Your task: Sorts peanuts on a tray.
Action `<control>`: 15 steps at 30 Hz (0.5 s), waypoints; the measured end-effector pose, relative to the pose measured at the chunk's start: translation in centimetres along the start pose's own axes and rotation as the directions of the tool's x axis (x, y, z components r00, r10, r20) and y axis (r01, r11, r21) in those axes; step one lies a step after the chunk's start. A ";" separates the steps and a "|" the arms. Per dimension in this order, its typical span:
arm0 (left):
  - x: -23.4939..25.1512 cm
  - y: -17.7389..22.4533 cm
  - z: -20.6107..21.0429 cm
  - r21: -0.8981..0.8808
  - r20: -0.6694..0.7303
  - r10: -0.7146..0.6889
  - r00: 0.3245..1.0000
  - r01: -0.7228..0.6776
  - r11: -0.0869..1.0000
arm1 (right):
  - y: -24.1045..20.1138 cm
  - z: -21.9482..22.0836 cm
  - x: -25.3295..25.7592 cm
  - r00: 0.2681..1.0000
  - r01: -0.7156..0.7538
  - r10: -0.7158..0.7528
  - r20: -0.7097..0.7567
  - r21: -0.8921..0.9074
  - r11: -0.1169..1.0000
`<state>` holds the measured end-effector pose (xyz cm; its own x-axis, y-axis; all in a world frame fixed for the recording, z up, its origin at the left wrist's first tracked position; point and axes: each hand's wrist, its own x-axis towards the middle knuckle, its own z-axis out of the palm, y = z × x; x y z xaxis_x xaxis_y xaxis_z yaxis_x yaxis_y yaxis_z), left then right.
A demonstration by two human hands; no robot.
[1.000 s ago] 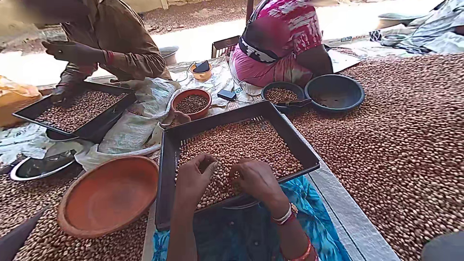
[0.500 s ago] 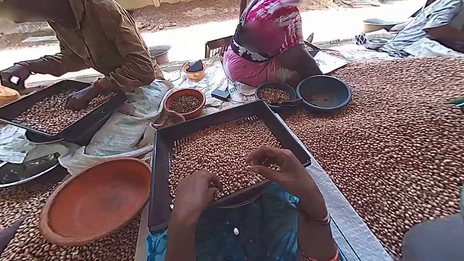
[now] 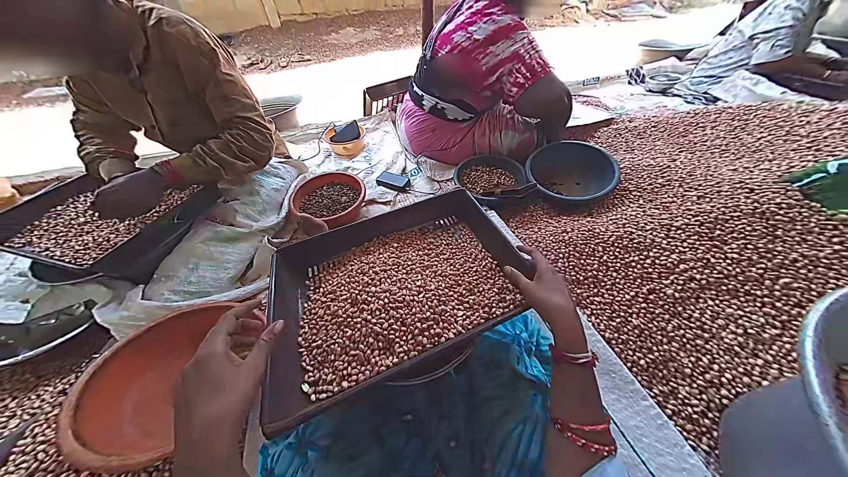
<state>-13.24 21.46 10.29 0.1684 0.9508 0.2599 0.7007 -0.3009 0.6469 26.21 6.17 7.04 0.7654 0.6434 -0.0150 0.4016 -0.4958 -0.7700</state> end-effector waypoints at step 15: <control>-6.7 2.6 -4.2 -0.357 0.396 -0.019 0.918 0.173 0.918 | 10.3 -4.9 -10.9 0.968 -0.176 -0.070 0.241 0.850 0.497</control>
<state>-15.41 13.98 13.22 0.4158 0.9076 -0.0578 0.4245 -0.1375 0.8949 24.52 -8.81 2.43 0.5918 0.7979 -0.1144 -0.3622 0.1364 -0.9221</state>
